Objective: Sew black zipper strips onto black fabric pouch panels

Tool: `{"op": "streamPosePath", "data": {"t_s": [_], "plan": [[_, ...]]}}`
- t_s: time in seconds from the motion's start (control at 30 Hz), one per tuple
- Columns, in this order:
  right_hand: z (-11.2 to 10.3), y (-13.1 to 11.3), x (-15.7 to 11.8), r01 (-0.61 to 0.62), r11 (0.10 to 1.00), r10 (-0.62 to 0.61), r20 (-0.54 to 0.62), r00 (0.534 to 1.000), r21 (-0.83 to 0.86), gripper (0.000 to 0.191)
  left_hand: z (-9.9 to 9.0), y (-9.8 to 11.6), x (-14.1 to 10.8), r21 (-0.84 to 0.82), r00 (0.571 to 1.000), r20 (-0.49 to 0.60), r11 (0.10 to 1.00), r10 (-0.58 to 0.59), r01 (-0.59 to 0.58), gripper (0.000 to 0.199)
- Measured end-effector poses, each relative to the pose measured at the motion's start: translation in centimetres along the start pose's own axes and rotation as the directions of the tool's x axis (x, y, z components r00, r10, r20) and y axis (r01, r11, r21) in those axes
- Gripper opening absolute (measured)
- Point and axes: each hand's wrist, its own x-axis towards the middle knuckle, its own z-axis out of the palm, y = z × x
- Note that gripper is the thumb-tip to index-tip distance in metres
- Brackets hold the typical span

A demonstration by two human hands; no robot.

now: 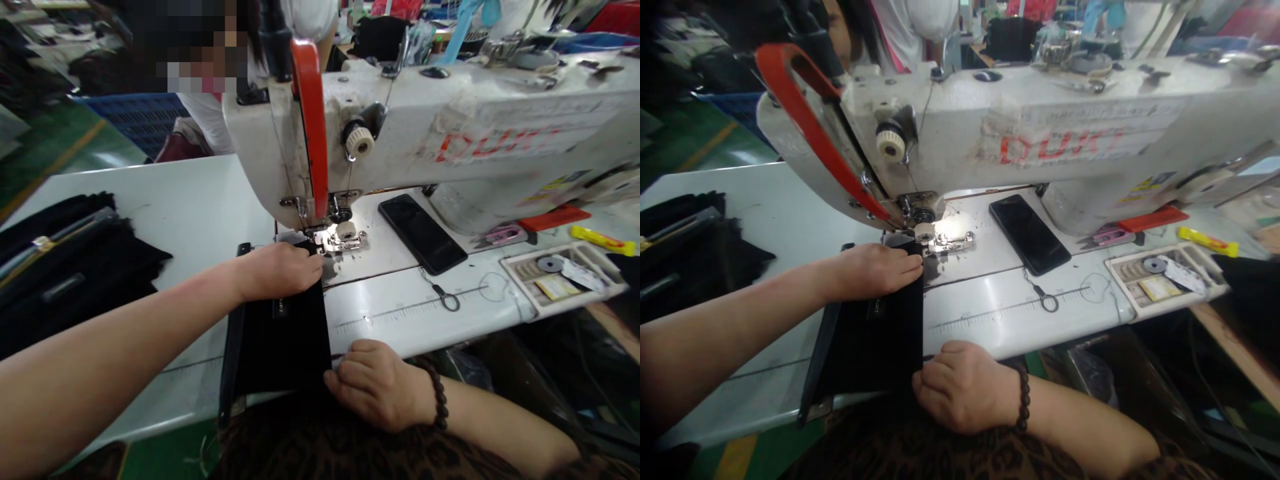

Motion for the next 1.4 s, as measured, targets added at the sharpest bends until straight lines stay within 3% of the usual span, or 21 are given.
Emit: {"op": "streamPosePath", "data": {"t_s": [0.2, 0.67, 0.77, 0.93, 1.07, 1.4], "plan": [[0.2, 0.1, -0.1, -0.002, 1.000, 0.002, 0.008, 1.000, 0.011, 0.022, -0.3, -0.3, 0.5, -0.039, 0.997, 0.081, 0.999, 0.014, -0.011, 0.015], [0.2, 0.0, 0.0, -0.003, 0.999, 0.001, 0.030, 1.000, 0.037, 0.027, 0.2, 0.7, -0.7, -0.110, 0.989, 0.023, 0.983, -0.149, 0.150, 0.021], [0.0, 0.0, 0.0, -0.006, 0.999, 0.005, 0.023, 1.000, 0.032, 0.026, 0.2, 1.9, -0.8, -0.160, 0.961, -0.021, 0.949, -0.277, 0.270, 0.022], [-0.8, 0.1, -0.5, -0.036, 0.999, 0.036, 0.049, 0.998, 0.004, 0.021, -0.4, 5.1, -0.7, -0.208, 0.860, -0.075, 0.851, -0.505, 0.481, 0.023], [-1.1, 0.3, -0.5, -0.007, 1.000, 0.009, 0.067, 0.998, -0.025, 0.019, -0.6, 6.4, -0.6, -0.209, 0.839, -0.029, 0.825, -0.543, 0.526, 0.028], [-1.2, 0.2, 0.4, -0.041, 0.993, 0.053, 0.110, 0.992, -0.110, 0.023, 0.3, 5.8, -0.6, -0.186, 0.847, -0.033, 0.836, -0.531, 0.517, 0.027]]}}
